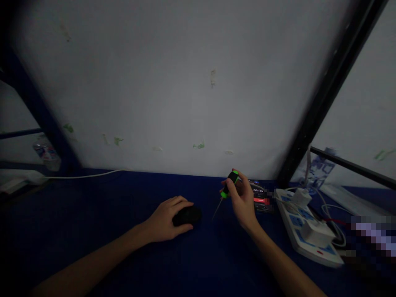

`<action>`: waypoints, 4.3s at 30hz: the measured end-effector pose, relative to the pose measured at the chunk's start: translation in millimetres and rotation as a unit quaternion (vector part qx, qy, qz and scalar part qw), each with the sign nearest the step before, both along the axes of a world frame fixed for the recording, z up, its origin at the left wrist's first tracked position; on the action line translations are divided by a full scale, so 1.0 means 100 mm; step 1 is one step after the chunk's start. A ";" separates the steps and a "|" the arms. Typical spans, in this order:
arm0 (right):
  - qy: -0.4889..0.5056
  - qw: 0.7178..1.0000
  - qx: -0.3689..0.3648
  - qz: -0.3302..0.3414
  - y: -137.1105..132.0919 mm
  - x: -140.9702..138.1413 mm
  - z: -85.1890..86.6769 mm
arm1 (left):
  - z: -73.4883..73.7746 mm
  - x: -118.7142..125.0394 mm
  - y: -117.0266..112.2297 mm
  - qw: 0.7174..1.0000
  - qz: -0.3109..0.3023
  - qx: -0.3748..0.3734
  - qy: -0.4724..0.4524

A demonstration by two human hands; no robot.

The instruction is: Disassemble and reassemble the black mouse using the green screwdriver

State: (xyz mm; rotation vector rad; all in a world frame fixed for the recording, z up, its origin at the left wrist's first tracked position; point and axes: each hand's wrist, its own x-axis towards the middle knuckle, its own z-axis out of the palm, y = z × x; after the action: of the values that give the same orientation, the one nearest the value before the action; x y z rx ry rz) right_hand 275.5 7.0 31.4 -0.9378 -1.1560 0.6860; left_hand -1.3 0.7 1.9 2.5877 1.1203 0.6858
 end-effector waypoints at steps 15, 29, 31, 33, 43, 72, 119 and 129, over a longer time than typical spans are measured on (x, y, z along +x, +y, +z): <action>-0.034 0.990 0.130 0.032 -0.30 -0.18 0.00 | -0.05 0.02 0.01 0.998 -0.029 0.053 0.012; -0.077 0.983 0.151 0.075 -0.32 -0.21 -0.08 | -0.05 0.02 0.01 0.997 -0.030 0.060 0.026; -0.090 0.980 0.161 0.074 -0.34 -0.21 -0.07 | -0.06 0.02 0.01 0.997 -0.032 0.064 0.021; -0.097 0.977 0.173 0.078 -0.36 -0.22 -0.06 | -0.06 0.02 0.02 0.997 -0.034 0.068 0.018; -0.166 0.958 0.225 -0.064 -0.40 -0.19 0.02 | -0.07 0.05 0.02 0.996 -0.038 0.082 0.010; -0.175 0.942 0.278 -0.071 -0.44 -0.22 0.14 | -0.04 0.08 -0.01 0.995 -0.034 0.090 0.036; -0.226 0.930 0.279 -0.080 -0.41 -0.13 0.17 | -0.07 -0.01 0.10 0.994 -0.017 0.105 0.033; -0.241 0.929 0.259 -0.111 -0.35 -0.10 0.14 | -0.05 -0.03 0.11 0.993 -0.026 0.112 0.027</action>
State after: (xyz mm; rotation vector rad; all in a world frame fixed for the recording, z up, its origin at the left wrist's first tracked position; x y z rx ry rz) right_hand 265.8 -27.8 45.2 -0.7784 -1.5342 -0.0582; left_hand -4.1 11.3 -3.3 2.8275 1.0406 0.7759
